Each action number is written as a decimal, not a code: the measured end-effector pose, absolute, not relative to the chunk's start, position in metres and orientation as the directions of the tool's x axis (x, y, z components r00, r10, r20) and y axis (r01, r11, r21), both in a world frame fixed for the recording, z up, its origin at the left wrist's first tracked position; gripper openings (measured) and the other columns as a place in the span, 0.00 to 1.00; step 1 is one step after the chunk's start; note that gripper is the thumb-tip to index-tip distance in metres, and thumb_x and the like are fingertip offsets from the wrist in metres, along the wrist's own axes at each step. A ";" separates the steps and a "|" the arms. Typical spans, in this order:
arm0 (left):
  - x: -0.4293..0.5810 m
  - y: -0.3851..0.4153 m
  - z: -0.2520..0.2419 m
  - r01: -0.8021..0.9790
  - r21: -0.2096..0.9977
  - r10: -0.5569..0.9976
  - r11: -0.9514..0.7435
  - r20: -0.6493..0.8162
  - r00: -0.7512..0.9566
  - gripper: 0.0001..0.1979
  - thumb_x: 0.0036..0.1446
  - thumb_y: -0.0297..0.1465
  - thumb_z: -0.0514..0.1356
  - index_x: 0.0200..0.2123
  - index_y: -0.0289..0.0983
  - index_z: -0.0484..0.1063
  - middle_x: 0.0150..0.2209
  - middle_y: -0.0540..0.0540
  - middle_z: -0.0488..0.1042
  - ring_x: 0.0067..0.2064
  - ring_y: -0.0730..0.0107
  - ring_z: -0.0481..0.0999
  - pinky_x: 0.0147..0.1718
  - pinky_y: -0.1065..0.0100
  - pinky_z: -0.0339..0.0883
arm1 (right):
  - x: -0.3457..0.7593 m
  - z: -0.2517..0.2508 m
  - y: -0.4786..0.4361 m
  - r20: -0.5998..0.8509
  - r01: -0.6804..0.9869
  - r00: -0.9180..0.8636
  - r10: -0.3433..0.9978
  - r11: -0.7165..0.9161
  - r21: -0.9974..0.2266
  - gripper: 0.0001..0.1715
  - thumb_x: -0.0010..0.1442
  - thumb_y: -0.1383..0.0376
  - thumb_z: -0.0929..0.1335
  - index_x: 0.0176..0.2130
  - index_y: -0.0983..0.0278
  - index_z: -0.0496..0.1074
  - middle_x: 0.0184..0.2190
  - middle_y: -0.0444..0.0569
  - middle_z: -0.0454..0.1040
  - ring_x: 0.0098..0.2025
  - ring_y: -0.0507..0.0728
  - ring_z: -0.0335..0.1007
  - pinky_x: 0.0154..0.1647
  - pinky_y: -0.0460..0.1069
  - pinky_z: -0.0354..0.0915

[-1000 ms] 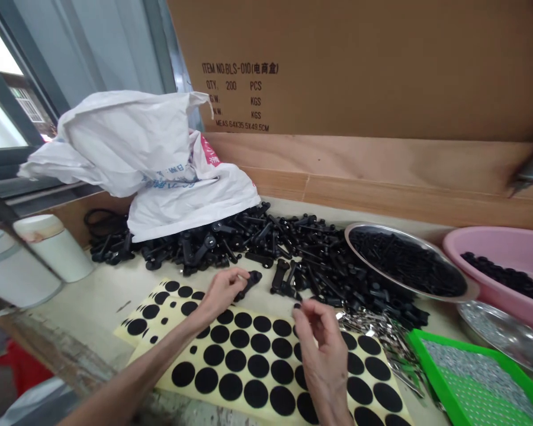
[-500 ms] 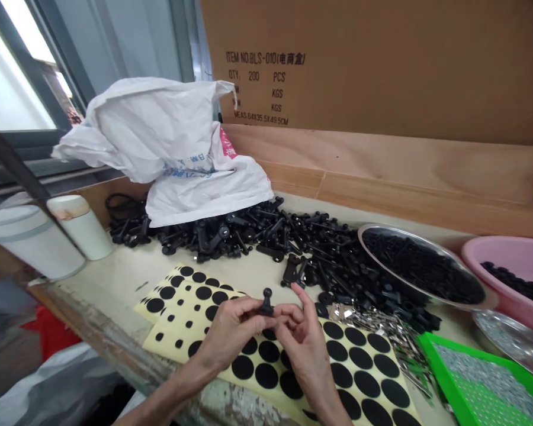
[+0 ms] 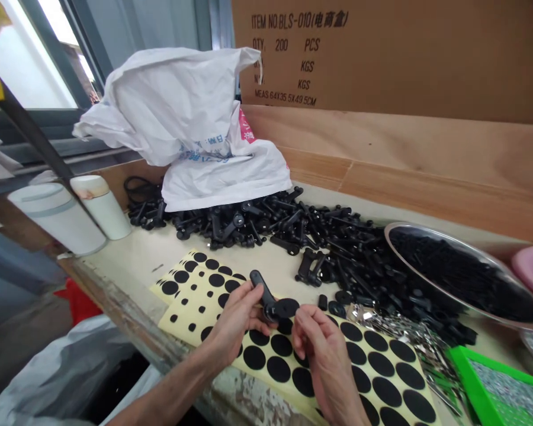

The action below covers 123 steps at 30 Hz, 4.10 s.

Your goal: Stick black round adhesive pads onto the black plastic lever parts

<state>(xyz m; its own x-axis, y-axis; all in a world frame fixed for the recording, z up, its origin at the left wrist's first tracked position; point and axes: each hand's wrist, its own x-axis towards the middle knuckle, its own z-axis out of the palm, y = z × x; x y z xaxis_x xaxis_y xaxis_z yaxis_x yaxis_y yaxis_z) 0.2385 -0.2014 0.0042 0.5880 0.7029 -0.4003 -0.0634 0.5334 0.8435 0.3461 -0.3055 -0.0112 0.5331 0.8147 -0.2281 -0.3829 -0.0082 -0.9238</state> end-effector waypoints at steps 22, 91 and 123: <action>0.245 -0.204 -0.002 -0.113 0.903 0.785 0.414 -0.292 0.546 0.15 0.59 0.43 0.57 0.39 0.36 0.67 0.34 0.44 0.75 0.28 0.71 0.75 0.27 0.70 0.71 | 0.341 -0.017 -0.309 -0.229 -0.339 0.632 0.740 -0.002 -0.941 0.18 0.56 0.53 0.71 0.27 0.63 0.67 0.16 0.38 0.56 0.21 0.48 0.45 0.20 0.44 0.45; 0.245 -0.211 0.006 -0.129 0.912 0.772 0.390 -0.248 0.585 0.15 0.54 0.33 0.64 0.44 0.35 0.67 0.42 0.42 0.75 0.42 0.65 0.75 0.36 0.68 0.72 | 0.342 -0.022 -0.299 -0.144 -0.064 0.695 0.704 -0.139 -0.988 0.21 0.56 0.49 0.69 0.28 0.64 0.70 0.17 0.38 0.58 0.20 0.48 0.50 0.18 0.44 0.49; 0.213 -0.225 0.000 -0.154 0.829 0.656 0.537 -0.295 0.695 0.12 0.57 0.38 0.61 0.36 0.34 0.65 0.27 0.48 0.72 0.22 0.77 0.71 0.17 0.79 0.59 | 0.334 -0.018 -0.300 0.090 0.126 0.497 0.863 0.030 -0.992 0.22 0.66 0.51 0.58 0.31 0.62 0.68 0.17 0.39 0.62 0.19 0.50 0.60 0.20 0.44 0.59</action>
